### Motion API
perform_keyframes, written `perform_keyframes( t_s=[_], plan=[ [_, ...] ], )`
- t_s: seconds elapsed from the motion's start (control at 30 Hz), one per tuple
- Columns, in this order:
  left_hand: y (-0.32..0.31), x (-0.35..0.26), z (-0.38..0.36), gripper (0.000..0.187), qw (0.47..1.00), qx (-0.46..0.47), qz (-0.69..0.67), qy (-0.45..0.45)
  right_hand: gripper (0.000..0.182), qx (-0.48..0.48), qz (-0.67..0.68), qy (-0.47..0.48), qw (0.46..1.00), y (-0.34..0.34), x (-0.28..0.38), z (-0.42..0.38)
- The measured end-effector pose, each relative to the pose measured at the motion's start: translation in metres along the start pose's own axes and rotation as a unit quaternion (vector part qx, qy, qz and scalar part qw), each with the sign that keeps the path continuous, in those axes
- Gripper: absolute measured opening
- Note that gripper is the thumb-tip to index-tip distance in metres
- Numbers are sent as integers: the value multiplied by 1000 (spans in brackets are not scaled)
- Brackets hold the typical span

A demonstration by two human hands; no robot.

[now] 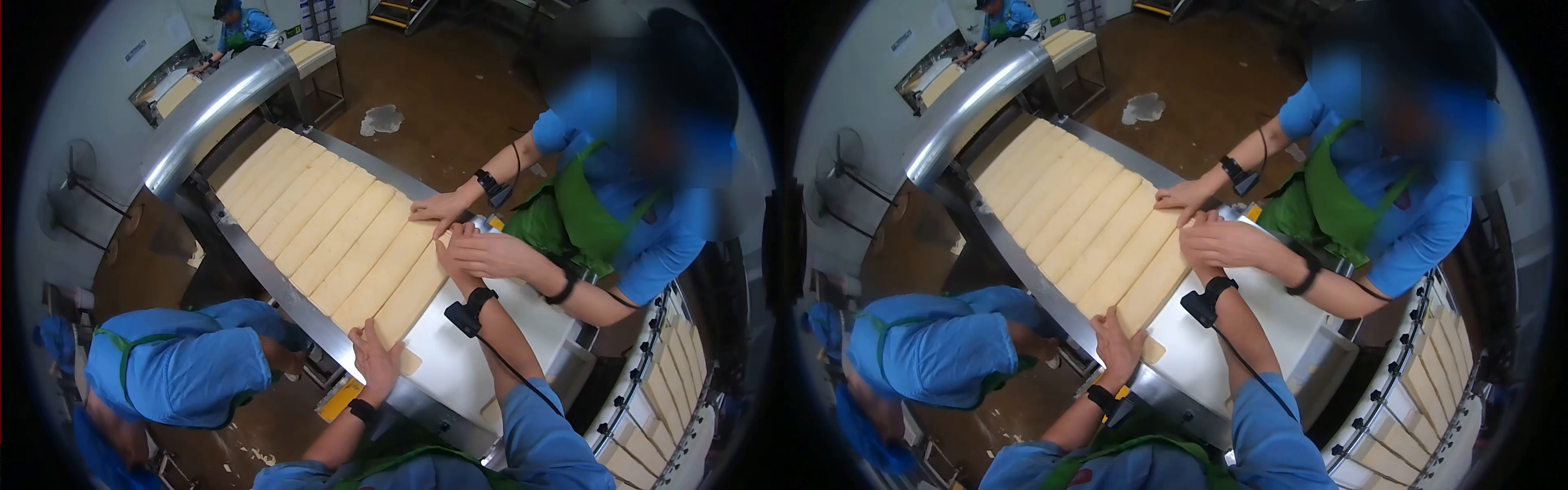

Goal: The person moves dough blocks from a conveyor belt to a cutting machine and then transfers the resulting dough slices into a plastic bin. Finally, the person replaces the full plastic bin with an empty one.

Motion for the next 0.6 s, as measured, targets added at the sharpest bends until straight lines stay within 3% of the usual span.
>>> perform_keyframes(
  t_s=[0.03, 0.07, 0.13, 0.17, 0.23, 0.27, 0.3, 0.37, 0.43, 0.5, 0.53, 0.6],
  plan=[
    [-1, 0, -1, 84, 1000, -1, 2, -2, 34, 9, -28, 198, 980, 10, 27, -7],
    [-1, 0, -2, 84, 1000, -6, 1, -5, 34, 8, -27, 198, 980, 5, 38, -5],
    [-4, 2, 0, 84, 1000, -10, 2, -8, 26, 9, -95, -142, 985, -16, 10, -1],
    [-7, 6, 2, 87, 1000, -11, 14, -4, 26, 8, -94, -144, 985, -43, 1, -7],
    [-8, 10, 3, 90, 1000, -7, 28, -3, 50, 11, 27, -192, 981, -96, -38, -33],
    [-9, 6, 3, 88, 999, -9, 34, -15, 57, -61, 122, -209, 968, -69, -46, -57],
    [-10, 1, 3, 87, 999, -9, 39, -28, 67, -57, 183, -238, 952, -83, -66, -72],
    [-19, -15, -2, 86, 996, 29, 56, -66, 67, -164, -6, -100, 981, -55, -59, -120],
    [-33, -33, -12, 85, 989, 68, 72, -109, 65, 50, 69, -273, 958, -19, -98, -166],
    [-59, -57, -25, 83, 968, 169, 59, -178, 67, 57, 90, -393, 913, 17, -129, -241],
    [-71, -64, -30, 91, 952, 216, 79, -200, 67, 52, 84, -410, 907, 38, -133, -260],
    [-81, -76, -33, 94, 941, 241, 109, -212, 74, 83, 141, -507, 846, 63, -135, -311]
  ],
)
Point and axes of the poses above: each hand's wrist, its own z-axis towards the middle knuckle, its own y-axis out of the back of the hand, x = y × z, the point moved 9 cm from there along z, towards the middle knuckle, and after that the axes turned 7 degrees about -z, right-handed, at the moved point
